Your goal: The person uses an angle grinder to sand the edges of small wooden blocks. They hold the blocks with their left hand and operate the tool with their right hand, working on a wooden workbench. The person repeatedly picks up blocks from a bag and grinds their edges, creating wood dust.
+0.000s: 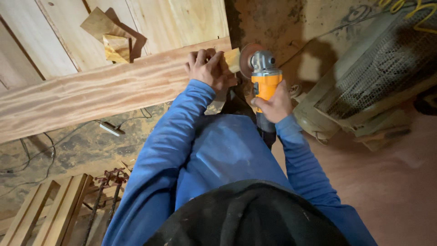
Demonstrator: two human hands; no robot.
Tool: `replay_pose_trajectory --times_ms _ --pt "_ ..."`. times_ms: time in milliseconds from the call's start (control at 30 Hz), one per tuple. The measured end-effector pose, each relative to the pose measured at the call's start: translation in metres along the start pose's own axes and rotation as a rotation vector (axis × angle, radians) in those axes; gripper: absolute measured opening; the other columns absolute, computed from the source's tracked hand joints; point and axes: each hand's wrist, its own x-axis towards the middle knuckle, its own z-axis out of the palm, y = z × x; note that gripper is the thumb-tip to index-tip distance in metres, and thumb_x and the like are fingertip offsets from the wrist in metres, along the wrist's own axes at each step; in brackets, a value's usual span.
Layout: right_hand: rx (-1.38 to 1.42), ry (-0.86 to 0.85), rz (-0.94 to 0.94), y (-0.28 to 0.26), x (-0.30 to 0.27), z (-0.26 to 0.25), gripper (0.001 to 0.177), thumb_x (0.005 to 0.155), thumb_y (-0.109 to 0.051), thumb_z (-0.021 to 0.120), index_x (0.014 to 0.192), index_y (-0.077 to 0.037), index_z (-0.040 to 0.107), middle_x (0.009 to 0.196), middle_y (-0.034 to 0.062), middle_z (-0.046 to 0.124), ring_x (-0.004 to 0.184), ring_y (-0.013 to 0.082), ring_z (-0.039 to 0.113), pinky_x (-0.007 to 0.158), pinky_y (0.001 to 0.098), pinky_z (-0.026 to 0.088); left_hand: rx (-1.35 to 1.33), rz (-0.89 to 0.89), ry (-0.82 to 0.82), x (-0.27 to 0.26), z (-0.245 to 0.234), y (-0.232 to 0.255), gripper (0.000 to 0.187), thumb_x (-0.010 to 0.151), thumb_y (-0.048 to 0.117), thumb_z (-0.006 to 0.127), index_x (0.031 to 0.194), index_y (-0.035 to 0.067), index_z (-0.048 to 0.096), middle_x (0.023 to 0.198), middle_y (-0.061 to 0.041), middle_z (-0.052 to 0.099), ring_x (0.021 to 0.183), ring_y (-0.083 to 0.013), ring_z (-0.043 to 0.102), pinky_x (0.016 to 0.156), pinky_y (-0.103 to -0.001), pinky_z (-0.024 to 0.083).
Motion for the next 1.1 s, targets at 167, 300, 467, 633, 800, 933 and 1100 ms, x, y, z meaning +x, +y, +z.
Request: replay_pose_trajectory --times_ms 167,300,467,633,800,933,1100 --pt "0.025 0.023 0.061 0.002 -0.002 -0.008 0.073 0.067 -0.026 0.088 0.123 0.003 0.051 0.11 0.0185 0.066 0.1 0.035 0.067 0.089 0.0438 0.053 -0.013 0.026 -0.044 0.003 -0.001 0.0 0.075 0.056 0.035 0.088 0.128 0.027 0.07 0.121 -0.004 0.058 0.113 -0.0342 0.048 0.091 -0.053 0.039" --pt "0.036 -0.005 -0.094 0.0 -0.002 -0.001 0.073 0.069 -0.026 0.087 0.127 0.003 0.053 0.112 0.0193 0.067 0.102 0.0356 0.068 0.092 0.0444 0.053 -0.035 0.026 0.01 0.003 0.0 0.002 0.068 0.059 0.04 0.09 0.123 0.026 0.071 0.119 -0.001 0.06 0.113 -0.0329 0.048 0.092 -0.052 0.039" --pt "-0.063 0.011 -0.003 0.002 -0.001 0.003 0.076 0.067 -0.029 0.089 0.123 0.004 0.052 0.108 0.021 0.066 0.098 0.0361 0.067 0.086 0.0453 0.053 -0.028 0.031 0.028 0.005 -0.003 0.005 0.062 0.063 0.034 0.086 0.123 0.027 0.074 0.115 -0.002 0.059 0.111 -0.0321 0.049 0.091 -0.051 0.039" --pt "0.058 0.011 0.104 0.016 -0.005 -0.009 0.066 0.069 -0.028 0.085 0.118 0.002 0.053 0.103 0.016 0.071 0.093 0.0306 0.071 0.084 0.0409 0.056 -0.051 0.02 -0.027 0.004 -0.002 0.003 0.073 0.059 0.039 0.089 0.128 0.025 0.067 0.119 -0.003 0.06 0.111 -0.0337 0.048 0.091 -0.052 0.039" --pt "0.058 0.036 0.005 0.021 -0.006 -0.016 0.064 0.07 -0.024 0.087 0.119 0.002 0.055 0.104 0.0158 0.07 0.094 0.03 0.07 0.085 0.0398 0.055 -0.022 -0.096 -0.13 0.007 -0.01 0.009 0.103 0.063 0.019 0.078 0.16 0.015 0.045 0.132 -0.017 0.051 0.119 -0.0373 0.046 0.097 -0.053 0.04" --pt "0.124 0.064 0.001 0.015 -0.001 -0.015 0.065 0.069 -0.023 0.087 0.119 0.002 0.054 0.102 0.0141 0.068 0.091 0.0282 0.068 0.084 0.039 0.055 0.003 -0.342 -0.046 0.008 -0.009 0.035 0.087 0.052 0.051 0.094 0.121 0.013 0.055 0.119 -0.017 0.051 0.113 -0.041 0.045 0.096 -0.057 0.036" --pt "0.091 0.037 -0.151 0.004 0.004 -0.021 0.056 0.072 -0.016 0.086 0.121 -0.001 0.062 0.109 0.0149 0.068 0.097 0.028 0.069 0.09 0.0397 0.055 0.076 -0.388 -0.043 0.008 -0.002 0.047 0.08 0.058 0.052 0.092 0.112 0.006 0.055 0.12 -0.019 0.049 0.115 -0.0418 0.045 0.095 -0.057 0.036"
